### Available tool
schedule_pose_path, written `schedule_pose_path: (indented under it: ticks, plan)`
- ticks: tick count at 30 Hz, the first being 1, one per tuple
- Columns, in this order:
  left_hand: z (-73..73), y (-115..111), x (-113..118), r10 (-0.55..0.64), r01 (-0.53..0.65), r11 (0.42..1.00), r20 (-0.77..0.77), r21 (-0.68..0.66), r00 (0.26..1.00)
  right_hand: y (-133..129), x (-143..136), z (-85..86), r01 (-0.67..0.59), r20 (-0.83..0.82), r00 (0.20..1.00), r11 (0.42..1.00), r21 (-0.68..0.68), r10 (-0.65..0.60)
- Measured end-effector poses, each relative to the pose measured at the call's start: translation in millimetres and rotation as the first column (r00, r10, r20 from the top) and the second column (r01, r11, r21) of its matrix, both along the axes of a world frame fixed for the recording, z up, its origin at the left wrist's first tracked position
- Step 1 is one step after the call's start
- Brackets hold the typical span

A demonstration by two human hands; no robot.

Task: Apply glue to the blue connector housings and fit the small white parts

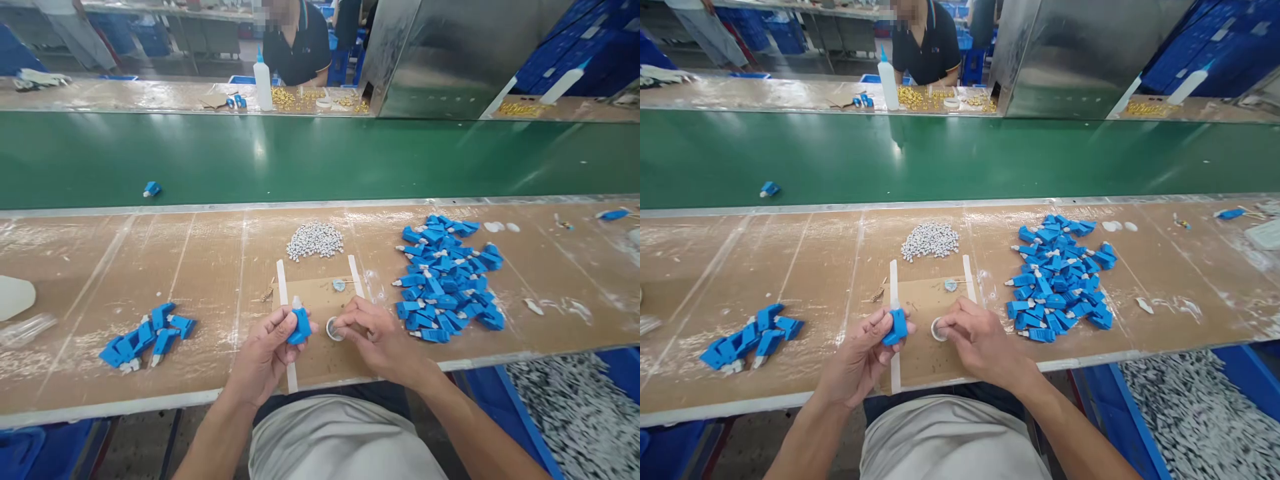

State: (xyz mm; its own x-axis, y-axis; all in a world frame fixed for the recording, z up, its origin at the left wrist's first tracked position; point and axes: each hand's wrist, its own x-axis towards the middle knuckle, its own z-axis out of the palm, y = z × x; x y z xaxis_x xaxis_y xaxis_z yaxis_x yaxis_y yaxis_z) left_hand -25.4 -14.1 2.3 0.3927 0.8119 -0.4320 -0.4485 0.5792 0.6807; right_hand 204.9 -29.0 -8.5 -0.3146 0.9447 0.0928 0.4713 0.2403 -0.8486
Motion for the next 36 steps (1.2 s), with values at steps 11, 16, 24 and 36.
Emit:
schedule_pose_path:
  ticks: [11, 16, 24, 36]
  plan:
    - [0.7, -6, 29, -0.132, 0.142, 0.989, 0.157, -0.051, 0.979, 1, 11, 10.0, 0.181, -0.568, 0.763, 0.946, -0.27, -0.308]
    - [1.6, -8, 33, -0.171, 0.177, 0.984, 0.16, -0.024, 0.972, -6, -4, 31.6, 0.268, -0.51, 0.809, 0.956, -0.123, -0.292]
    - [0.3, -10, 36, -0.162, 0.17, 0.984, 0.142, -0.046, 0.976, -8, -10, 30.1, 0.26, -0.437, 0.866, 0.965, -0.023, -0.244]
    - [-2.7, -10, 34, -0.171, 0.18, 0.982, 0.145, -0.05, 0.975, -11, -10, 30.0, 0.23, -0.306, 0.935, 0.964, 0.134, -0.181]
